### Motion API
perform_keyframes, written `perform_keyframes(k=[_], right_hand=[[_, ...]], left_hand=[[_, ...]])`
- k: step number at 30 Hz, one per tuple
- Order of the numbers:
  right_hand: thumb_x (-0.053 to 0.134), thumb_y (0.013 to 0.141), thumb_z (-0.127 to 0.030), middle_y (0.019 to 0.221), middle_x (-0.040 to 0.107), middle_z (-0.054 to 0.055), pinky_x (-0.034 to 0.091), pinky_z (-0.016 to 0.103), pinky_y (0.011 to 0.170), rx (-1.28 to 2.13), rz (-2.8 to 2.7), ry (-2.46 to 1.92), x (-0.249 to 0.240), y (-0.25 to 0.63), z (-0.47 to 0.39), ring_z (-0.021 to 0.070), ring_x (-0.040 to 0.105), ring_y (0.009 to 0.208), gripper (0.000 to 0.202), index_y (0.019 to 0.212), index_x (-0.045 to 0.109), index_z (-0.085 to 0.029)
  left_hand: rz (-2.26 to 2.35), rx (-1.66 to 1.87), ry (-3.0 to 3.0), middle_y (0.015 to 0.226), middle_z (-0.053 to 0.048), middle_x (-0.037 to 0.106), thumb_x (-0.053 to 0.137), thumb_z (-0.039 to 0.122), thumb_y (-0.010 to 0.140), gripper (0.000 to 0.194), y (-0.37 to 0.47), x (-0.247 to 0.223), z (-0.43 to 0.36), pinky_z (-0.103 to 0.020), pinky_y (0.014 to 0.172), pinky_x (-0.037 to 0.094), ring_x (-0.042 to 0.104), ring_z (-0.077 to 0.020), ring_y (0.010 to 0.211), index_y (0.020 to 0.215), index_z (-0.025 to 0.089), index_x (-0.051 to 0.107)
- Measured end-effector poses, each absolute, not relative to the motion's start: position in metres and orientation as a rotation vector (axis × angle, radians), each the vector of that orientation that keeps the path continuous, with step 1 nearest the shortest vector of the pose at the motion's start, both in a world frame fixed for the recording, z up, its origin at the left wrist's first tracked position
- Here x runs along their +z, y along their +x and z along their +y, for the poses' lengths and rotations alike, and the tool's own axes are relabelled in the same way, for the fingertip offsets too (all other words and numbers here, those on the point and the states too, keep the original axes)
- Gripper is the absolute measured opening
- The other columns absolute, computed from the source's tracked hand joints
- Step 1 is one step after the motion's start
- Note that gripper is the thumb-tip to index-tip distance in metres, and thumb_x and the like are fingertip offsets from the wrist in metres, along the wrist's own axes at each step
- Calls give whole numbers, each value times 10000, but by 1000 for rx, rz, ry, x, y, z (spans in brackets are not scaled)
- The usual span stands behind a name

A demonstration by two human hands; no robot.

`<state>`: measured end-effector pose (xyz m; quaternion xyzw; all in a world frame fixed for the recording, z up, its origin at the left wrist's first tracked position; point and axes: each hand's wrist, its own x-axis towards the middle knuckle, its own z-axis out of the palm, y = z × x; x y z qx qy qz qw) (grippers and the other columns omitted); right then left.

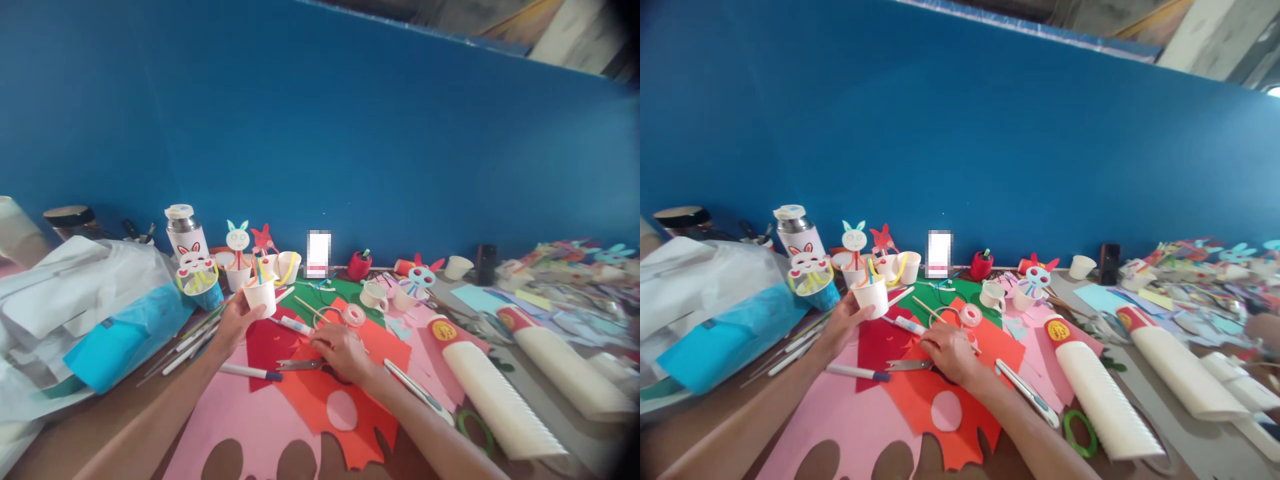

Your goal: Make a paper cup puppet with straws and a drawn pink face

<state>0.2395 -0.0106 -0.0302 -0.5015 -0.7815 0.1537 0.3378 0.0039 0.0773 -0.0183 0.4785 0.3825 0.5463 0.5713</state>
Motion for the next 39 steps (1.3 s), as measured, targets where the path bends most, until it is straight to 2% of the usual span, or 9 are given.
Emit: perform_keyframes(k=[4,9,13,18,21,26,30,34,39], right_hand=[[477,908,-273,792,686,56,418,306,714,368,-2148,-1400,-38,263,-26,198,594,767,265,830,728,-243],[603,817,-292,892,692,44,439,291,786,520,-2320,-1457,-24,273,-30,209,601,882,183,949,727,-272],[591,800,-239,961,693,38,440,297,836,594,-2340,-1517,-9,272,-33,216,594,942,258,1027,707,-283],[568,776,-206,1073,671,43,413,346,919,644,-2371,-1554,-3,273,-36,243,566,1037,363,1115,665,-292],[539,767,-178,1114,653,50,399,356,938,637,-2374,-1582,-6,273,-38,249,551,1070,407,1144,641,-290],[526,749,-189,1128,642,63,405,358,917,599,-2403,-1656,-7,269,-39,253,553,1073,434,1160,631,-283],[530,749,-229,1121,666,54,405,361,909,647,-2448,-1642,-1,269,-40,260,569,1062,426,1157,642,-276],[526,749,-225,1047,704,18,428,292,844,818,-2416,-1566,4,275,-40,210,620,954,363,1074,683,-262],[586,693,-252,989,703,32,441,275,737,913,-2310,-1720,3,276,-42,216,629,887,555,1248,567,-242]], left_hand=[[905,1275,1114,992,-111,718,853,342,521,623,4,-17,76,-354,817,514,640,-306,992,1050,136,595],[886,1269,1130,1024,-118,713,851,323,537,648,2,-21,77,-332,786,525,642,-303,992,1099,137,585],[843,1247,1124,1036,-113,712,829,317,587,611,1,-23,79,-311,777,523,649,-283,984,1113,136,579],[872,1206,1006,1021,-97,712,827,325,592,593,0,-20,79,-266,631,518,681,-246,844,1103,157,577],[874,1202,953,992,-71,711,832,298,591,599,1,-17,78,-245,611,515,677,-214,816,1112,168,568],[850,1198,890,906,-47,704,825,296,619,545,4,-11,74,-242,578,523,675,-195,770,1079,172,561],[810,1164,788,845,-44,698,786,271,686,386,4,-5,69,-281,571,538,680,-219,764,990,169,571],[785,1091,657,823,-46,699,700,239,787,219,2,3,67,-307,577,550,680,-220,753,959,165,586],[799,1044,611,730,-33,691,690,252,799,204,-2,5,68,-298,526,538,663,-197,632,952,154,596]])
